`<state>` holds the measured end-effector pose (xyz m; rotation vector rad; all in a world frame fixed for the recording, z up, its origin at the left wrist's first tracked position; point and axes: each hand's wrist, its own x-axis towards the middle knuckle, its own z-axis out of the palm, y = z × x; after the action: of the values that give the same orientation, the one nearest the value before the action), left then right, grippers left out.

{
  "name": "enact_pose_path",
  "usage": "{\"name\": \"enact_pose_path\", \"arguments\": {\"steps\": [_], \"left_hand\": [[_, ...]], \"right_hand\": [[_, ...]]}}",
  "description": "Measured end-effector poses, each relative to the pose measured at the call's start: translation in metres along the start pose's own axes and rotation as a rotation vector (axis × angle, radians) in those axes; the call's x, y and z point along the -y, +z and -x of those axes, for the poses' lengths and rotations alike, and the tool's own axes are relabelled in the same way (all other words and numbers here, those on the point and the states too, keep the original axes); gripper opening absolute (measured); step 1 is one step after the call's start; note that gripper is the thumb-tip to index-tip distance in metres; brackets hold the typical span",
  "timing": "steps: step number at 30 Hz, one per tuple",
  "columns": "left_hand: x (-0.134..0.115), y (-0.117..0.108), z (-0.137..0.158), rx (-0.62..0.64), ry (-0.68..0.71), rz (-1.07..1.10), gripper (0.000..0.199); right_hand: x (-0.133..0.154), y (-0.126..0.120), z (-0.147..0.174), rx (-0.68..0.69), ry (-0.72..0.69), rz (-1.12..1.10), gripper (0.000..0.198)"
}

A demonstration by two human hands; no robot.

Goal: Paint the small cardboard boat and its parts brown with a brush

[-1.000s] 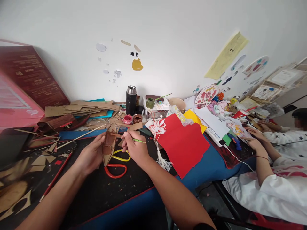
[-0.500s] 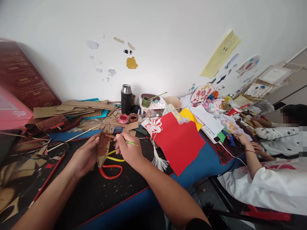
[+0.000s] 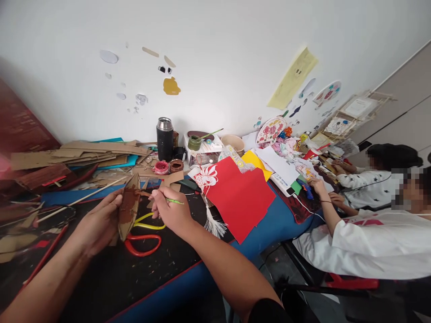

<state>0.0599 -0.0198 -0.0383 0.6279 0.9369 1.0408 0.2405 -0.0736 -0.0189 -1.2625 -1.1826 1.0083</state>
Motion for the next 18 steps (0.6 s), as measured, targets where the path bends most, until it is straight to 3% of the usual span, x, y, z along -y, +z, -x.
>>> {"name": "enact_pose_path", "arguments": {"steps": [9,18], "left_hand": [[0.008,0.002,0.001,0.087,-0.058,-0.035,0.041],[0.002,0.005,0.003,0.038,-0.065,0.010,0.039]], "right_hand": [[0.006,0.005,-0.005,-0.006,-0.001,-0.076,0.048],[0.001,-0.007,0.002,-0.032,0.002,-0.034,0.051]]}}
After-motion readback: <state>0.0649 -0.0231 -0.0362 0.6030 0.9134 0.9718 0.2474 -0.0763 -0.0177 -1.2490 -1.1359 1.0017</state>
